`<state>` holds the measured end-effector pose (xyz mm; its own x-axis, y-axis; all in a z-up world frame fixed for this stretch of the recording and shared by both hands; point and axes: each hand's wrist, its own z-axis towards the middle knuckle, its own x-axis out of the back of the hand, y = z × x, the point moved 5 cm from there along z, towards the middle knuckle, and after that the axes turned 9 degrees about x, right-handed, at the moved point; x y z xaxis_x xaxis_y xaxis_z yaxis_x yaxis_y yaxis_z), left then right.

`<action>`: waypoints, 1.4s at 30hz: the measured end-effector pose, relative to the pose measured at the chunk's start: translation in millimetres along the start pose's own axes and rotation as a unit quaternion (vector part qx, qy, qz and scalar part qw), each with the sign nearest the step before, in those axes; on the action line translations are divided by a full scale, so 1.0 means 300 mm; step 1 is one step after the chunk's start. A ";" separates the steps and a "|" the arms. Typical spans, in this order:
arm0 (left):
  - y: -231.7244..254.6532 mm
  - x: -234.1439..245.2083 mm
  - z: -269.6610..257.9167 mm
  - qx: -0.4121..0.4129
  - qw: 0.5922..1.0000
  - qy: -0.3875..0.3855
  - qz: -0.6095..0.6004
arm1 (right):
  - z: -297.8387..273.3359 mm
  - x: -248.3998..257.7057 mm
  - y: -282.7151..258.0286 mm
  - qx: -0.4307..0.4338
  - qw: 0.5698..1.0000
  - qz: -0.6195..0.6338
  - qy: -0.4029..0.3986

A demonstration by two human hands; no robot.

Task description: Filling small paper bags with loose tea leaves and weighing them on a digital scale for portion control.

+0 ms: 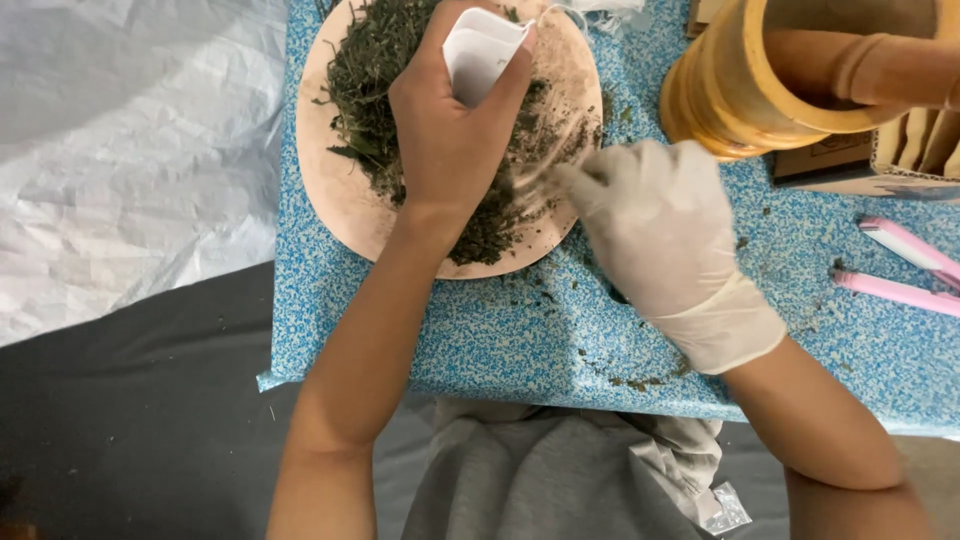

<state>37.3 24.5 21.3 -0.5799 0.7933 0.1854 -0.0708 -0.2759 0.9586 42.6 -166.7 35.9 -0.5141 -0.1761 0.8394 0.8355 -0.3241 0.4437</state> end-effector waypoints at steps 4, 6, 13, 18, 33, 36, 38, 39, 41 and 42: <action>-0.014 -0.010 0.000 0.013 1.000 -0.015 -0.001 | -0.048 0.033 0.067 -0.023 1.000 0.002 0.009; -0.011 -0.010 0.001 0.020 1.000 -0.017 0.008 | -0.056 0.075 0.109 -0.026 0.999 0.033 -0.004; -0.040 -0.055 -0.003 -0.029 0.995 -0.074 0.058 | -0.062 0.268 0.241 -0.086 0.974 0.210 -0.011; -0.019 -0.114 -0.044 -0.059 0.981 -0.181 0.037 | -0.045 0.309 0.263 -0.084 0.946 0.304 0.071; 0.005 -0.104 -0.044 -0.026 0.983 -0.180 -0.021 | -0.088 0.203 0.219 -0.100 0.986 0.040 0.123; -0.002 -0.065 -0.012 0.048 0.992 -0.096 -0.062 | -0.063 0.081 0.189 -0.122 0.985 -0.117 -0.034; -0.019 -0.046 0.003 0.223 0.957 -0.065 -0.171 | -0.020 -0.021 0.132 -0.135 0.972 0.157 -0.115; -0.022 -0.043 0.009 0.223 0.957 -0.067 -0.171 | 0.000 -0.021 0.112 -0.136 0.972 0.156 -0.115; -0.003 -0.038 0.022 0.154 0.947 -0.106 -0.261 | 0.040 -0.047 0.058 -0.175 0.894 0.397 -0.112; 0.005 -0.031 0.023 0.154 0.948 -0.105 -0.260 | 0.042 -0.026 0.056 -0.174 0.894 0.397 -0.112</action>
<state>48.3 20.5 22.5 -0.3553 0.8779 -0.3209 -0.0442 0.3271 0.9440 63.1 -159.1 40.8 0.2988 -0.3016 0.9054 0.7893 -0.4551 -0.4121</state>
